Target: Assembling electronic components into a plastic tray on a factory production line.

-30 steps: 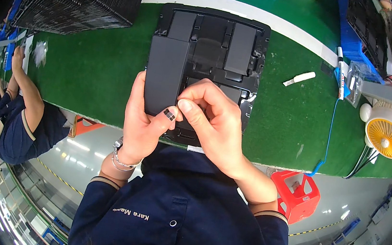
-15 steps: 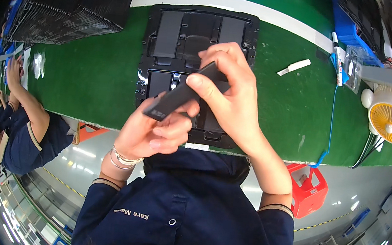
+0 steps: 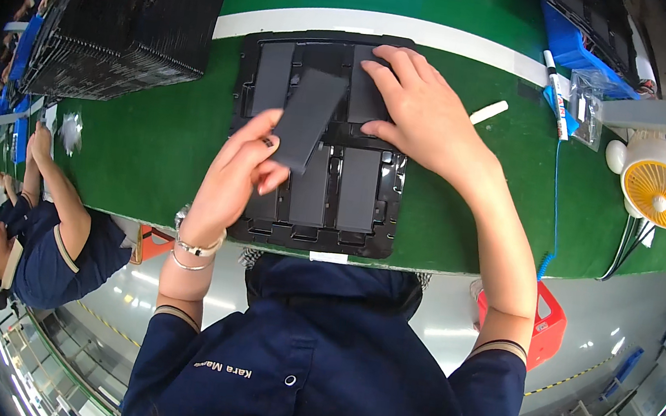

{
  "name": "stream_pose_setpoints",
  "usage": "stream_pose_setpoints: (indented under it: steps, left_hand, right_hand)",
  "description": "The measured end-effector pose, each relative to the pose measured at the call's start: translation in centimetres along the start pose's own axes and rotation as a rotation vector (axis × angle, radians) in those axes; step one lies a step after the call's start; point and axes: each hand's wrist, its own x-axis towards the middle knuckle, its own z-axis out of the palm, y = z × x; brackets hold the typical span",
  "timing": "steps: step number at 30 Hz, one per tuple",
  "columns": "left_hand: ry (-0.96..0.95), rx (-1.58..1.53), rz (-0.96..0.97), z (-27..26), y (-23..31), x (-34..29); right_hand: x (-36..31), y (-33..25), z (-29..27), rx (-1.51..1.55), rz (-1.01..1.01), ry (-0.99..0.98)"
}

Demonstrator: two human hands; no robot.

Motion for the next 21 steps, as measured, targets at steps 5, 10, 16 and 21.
stream_pose_setpoints:
  steps: [5, 10, 16, 21]
  left_hand:
    - [0.006, 0.87, 0.426, -1.2, 0.2, 3.8]
    - [0.086, 0.851, 0.286, 0.1, 0.6, 2.8]
    - [-0.192, -0.223, 0.03, 2.0, -0.9, -0.7]
    - [-0.094, -0.32, 0.126, 2.6, -1.1, -1.6]
  right_hand:
    - [1.1, -0.6, -1.1, -0.2, -0.167, -0.025]
    - [0.8, 0.4, -0.8, -0.298, -0.397, 0.266]
    - [-1.2, -5.4, -1.0, -0.233, -0.442, 0.546]
    - [-3.0, -9.1, 0.3, 0.222, -0.073, 0.579]
